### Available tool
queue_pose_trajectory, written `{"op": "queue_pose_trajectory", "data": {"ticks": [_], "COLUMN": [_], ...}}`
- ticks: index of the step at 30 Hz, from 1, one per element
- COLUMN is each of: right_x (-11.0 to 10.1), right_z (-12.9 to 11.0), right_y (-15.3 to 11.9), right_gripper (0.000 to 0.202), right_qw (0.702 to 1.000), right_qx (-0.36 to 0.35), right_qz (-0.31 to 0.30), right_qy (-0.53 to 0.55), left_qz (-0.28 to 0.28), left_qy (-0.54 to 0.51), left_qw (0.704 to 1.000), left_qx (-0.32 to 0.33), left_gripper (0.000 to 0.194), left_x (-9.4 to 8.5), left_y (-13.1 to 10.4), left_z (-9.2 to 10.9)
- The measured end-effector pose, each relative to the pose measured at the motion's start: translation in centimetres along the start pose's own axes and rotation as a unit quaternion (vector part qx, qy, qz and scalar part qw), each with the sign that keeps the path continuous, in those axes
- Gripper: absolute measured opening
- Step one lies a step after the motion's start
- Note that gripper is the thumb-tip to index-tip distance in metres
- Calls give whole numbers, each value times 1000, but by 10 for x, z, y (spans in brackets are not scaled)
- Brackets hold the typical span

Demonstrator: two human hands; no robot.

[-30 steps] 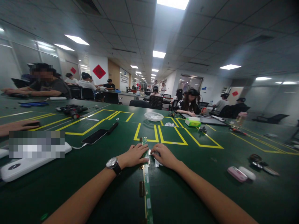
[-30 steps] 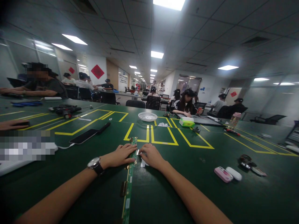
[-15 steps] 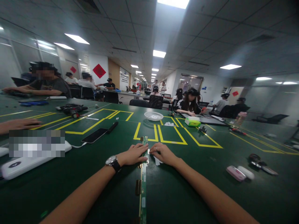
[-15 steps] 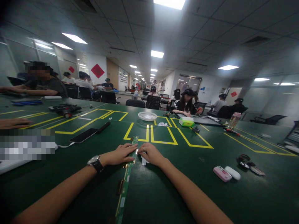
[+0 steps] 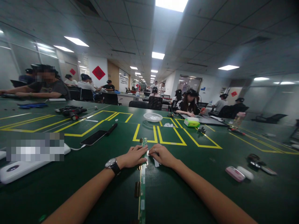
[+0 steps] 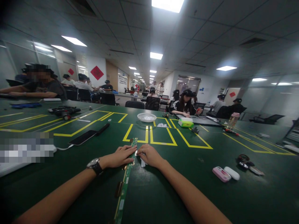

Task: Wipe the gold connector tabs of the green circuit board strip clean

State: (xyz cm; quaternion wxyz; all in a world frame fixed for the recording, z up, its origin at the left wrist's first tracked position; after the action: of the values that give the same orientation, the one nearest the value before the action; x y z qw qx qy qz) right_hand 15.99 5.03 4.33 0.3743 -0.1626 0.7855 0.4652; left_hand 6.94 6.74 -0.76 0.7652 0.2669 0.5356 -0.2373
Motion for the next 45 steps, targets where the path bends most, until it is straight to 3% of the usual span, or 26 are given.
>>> {"op": "queue_pose_trajectory", "data": {"ticks": [8,13,17,22,29,32,34,36,40,43,45], "right_x": [-2,-4,-15,-24,-10,-12,-23,-41,-91,-113,-117], "right_z": [-4,-14,-18,-21,-18,4,32,67,133,154,161], "right_y": [-3,-6,-3,2,-7,-9,-14,-24,-61,-79,-83], "right_gripper": [31,29,29,34,39,38,36,32,28,32,38], "right_qw": [1000,998,995,998,996,992,986,969,908,891,892], "right_qx": [12,-7,-12,-22,-31,-8,36,107,266,296,295], "right_qz": [-7,-29,-9,-5,-60,-57,-41,-23,15,34,31], "right_qy": [-20,-60,-103,-51,-59,-108,-159,-219,-324,-343,-342], "left_qz": [37,44,54,65,77,91,91,88,86,94,103], "left_qy": [8,5,-8,-31,-6,12,20,25,20,17,16], "left_qw": [999,998,998,996,996,995,995,995,995,994,993], "left_qx": [24,33,41,51,48,44,44,45,53,56,60], "left_gripper": [60,61,62,60,59,56,55,54,54,53,55], "left_x": [-10,-16,-21,-24,-23,-28,-28,-29,-31,-35,-37], "left_y": [-1,-3,-2,-1,-1,-2,-2,-3,-4,-4,-4], "left_z": [9,15,17,19,23,23,24,26,31,33,35]}}
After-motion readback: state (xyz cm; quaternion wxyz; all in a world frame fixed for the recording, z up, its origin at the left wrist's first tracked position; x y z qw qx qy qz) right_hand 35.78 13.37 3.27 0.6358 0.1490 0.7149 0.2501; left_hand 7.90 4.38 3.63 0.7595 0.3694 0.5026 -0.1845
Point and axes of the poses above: each hand's wrist, its own y-axis towards the middle knuckle, its own x-axis out of the palm, z = x × y, the point moved 10 cm from there along y, towards the middle knuckle, and after that the axes turned 9 degrees about z, right-handed, at the moved point
